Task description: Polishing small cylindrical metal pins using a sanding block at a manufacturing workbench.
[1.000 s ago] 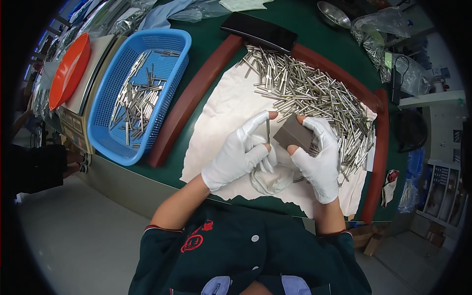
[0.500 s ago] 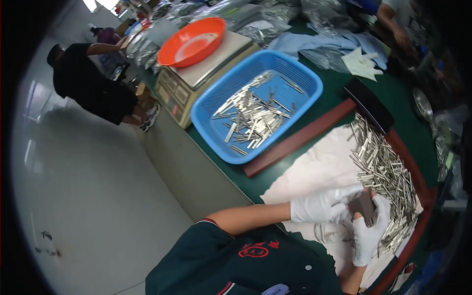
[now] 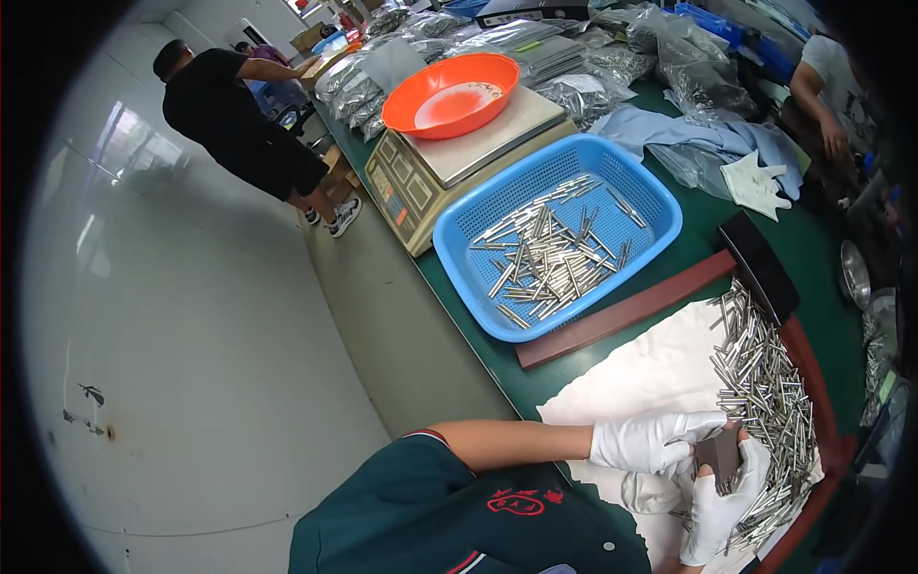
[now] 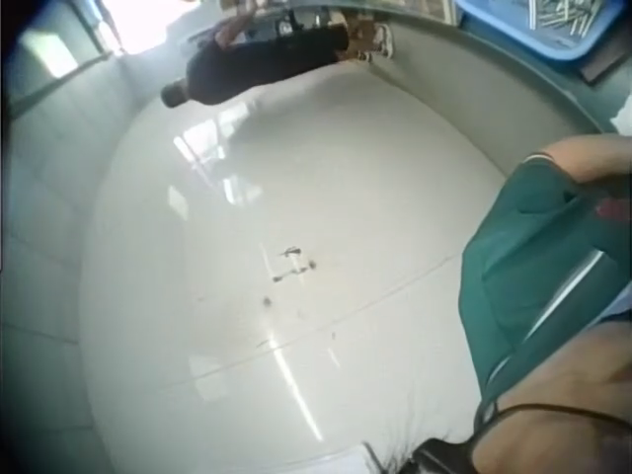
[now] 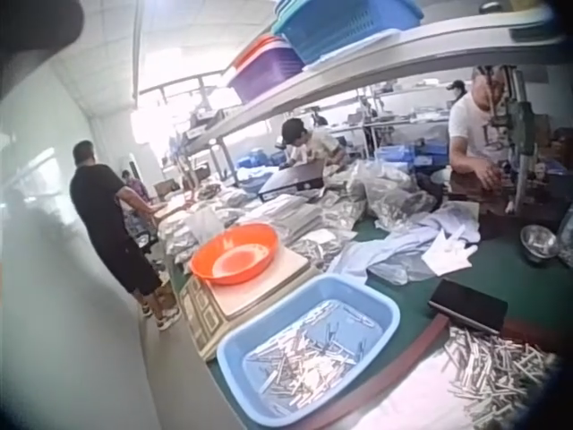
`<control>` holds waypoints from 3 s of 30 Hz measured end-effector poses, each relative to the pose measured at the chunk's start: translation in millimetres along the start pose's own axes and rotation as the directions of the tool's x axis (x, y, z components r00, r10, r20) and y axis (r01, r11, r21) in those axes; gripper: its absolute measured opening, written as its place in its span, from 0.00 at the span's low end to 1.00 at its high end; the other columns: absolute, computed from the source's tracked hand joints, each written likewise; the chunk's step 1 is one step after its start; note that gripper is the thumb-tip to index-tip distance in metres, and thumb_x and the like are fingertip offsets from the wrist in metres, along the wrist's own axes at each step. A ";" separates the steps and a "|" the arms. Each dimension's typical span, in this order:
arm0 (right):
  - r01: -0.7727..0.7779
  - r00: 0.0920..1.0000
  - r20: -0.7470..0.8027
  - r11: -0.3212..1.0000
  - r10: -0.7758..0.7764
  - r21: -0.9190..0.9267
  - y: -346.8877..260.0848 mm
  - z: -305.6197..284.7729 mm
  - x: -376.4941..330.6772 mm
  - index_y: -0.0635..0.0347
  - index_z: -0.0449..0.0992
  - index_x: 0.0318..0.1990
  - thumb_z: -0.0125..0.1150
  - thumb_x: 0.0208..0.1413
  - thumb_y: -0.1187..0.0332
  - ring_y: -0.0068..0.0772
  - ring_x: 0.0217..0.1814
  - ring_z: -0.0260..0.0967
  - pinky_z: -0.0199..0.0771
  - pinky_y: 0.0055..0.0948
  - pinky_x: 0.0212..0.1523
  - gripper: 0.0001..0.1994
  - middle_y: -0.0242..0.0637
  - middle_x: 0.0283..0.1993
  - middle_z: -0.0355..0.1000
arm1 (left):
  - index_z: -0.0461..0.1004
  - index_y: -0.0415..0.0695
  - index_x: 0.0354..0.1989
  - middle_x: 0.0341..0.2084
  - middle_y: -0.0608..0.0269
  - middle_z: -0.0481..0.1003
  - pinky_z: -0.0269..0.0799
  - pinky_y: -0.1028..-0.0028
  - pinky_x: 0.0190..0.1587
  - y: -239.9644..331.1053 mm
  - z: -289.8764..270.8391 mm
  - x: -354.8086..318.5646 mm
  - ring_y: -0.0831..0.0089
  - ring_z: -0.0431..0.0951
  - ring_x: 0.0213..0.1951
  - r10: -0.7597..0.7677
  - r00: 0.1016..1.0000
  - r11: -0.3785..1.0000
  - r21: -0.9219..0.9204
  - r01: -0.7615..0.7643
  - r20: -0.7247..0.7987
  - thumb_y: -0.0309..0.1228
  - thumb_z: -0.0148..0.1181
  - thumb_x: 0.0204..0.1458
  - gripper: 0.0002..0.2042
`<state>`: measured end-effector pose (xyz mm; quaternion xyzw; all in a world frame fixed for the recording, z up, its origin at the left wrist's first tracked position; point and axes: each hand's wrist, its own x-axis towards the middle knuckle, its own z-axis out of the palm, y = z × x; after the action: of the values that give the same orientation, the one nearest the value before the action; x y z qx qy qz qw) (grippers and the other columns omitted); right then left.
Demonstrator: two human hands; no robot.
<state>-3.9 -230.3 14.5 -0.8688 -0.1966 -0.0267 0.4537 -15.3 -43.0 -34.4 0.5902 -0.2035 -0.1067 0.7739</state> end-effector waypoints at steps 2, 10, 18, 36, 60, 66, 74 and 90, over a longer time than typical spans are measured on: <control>0.007 0.999 0.046 0.999 -0.009 0.050 -0.6 -0.3 0.8 0.68 0.68 0.53 0.62 0.36 0.69 0.43 0.54 0.62 0.60 0.39 0.58 0.30 0.45 0.50 0.64 | 0.53 0.44 0.68 0.62 0.58 0.62 0.59 0.74 0.61 17.1 -2.0 -0.3 0.69 0.63 0.61 -0.040 0.999 0.999 -0.030 0.041 0.028 0.17 0.39 0.51 0.31; 0.002 0.998 0.059 0.997 -0.007 0.075 -2.4 1.2 2.8 0.68 0.68 0.53 0.64 0.39 0.67 0.42 0.54 0.61 0.59 0.38 0.59 0.29 0.44 0.50 0.64 | 0.55 0.45 0.67 0.61 0.61 0.63 0.62 0.75 0.57 5.4 -4.1 -3.2 0.72 0.67 0.56 -0.092 0.995 0.991 -0.095 0.095 0.036 0.17 0.41 0.52 0.30; -0.061 0.998 -0.003 0.996 0.062 0.059 6.5 -2.8 -6.6 0.68 0.67 0.54 0.65 0.41 0.65 0.41 0.57 0.60 0.57 0.37 0.61 0.30 0.45 0.53 0.62 | 0.55 0.45 0.66 0.51 0.65 0.67 0.70 0.77 0.43 7.8 4.7 -7.1 0.80 0.71 0.39 -0.167 0.985 0.967 -0.187 0.173 0.051 0.20 0.43 0.57 0.26; -0.078 0.979 -0.174 0.986 0.104 0.149 2.6 4.6 13.6 0.68 0.71 0.46 0.66 0.34 0.74 0.38 0.47 0.67 0.68 0.32 0.50 0.25 0.43 0.44 0.68 | 0.48 0.44 0.67 0.25 0.56 0.76 0.73 0.78 0.31 42.6 -6.7 5.8 0.73 0.78 0.28 -0.310 0.939 0.945 -0.153 0.288 -0.147 0.17 0.45 0.55 0.29; -0.014 0.995 -0.093 0.996 0.023 0.091 -6.3 11.6 7.3 0.64 0.73 0.44 0.68 0.31 0.69 0.42 0.46 0.66 0.67 0.37 0.48 0.25 0.41 0.42 0.68 | 0.54 0.39 0.64 0.50 0.60 0.69 0.72 0.81 0.33 25.9 2.6 -1.1 0.79 0.77 0.31 -0.172 0.953 0.971 0.119 0.206 -0.249 0.15 0.50 0.53 0.28; -0.110 0.980 -0.170 0.993 0.103 -0.030 0.3 9.7 10.1 0.65 0.73 0.43 0.68 0.31 0.68 0.41 0.45 0.65 0.66 0.35 0.47 0.25 0.41 0.42 0.68 | 0.54 0.39 0.64 0.45 0.59 0.72 0.71 0.82 0.32 35.8 1.6 -0.4 0.83 0.75 0.31 -0.333 0.921 0.941 -0.010 0.338 -0.204 0.14 0.50 0.53 0.28; -0.045 0.983 -0.180 0.994 0.026 -0.104 -4.6 12.4 9.7 0.65 0.73 0.42 0.69 0.30 0.66 0.41 0.43 0.66 0.67 0.35 0.43 0.25 0.42 0.39 0.68 | 0.50 0.43 0.65 0.22 0.62 0.75 0.73 0.79 0.28 40.4 3.3 2.0 0.78 0.77 0.26 -0.319 0.915 0.948 -0.068 0.312 -0.245 0.16 0.48 0.54 0.29; -0.026 0.994 -0.104 1.000 0.026 0.004 -16.7 16.2 8.4 0.65 0.71 0.42 0.69 0.31 0.68 0.41 0.42 0.66 0.67 0.35 0.43 0.25 0.42 0.40 0.66 | 0.53 0.42 0.62 0.22 0.62 0.74 0.70 0.79 0.27 28.6 5.5 -2.3 0.80 0.75 0.25 -0.251 0.922 0.967 -0.024 0.255 -0.295 0.15 0.50 0.53 0.27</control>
<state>-4.5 -206.2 19.9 -0.8682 -0.1613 -0.0655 0.4647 -21.9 -38.8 -6.2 0.6263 -0.0086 -0.1147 0.7711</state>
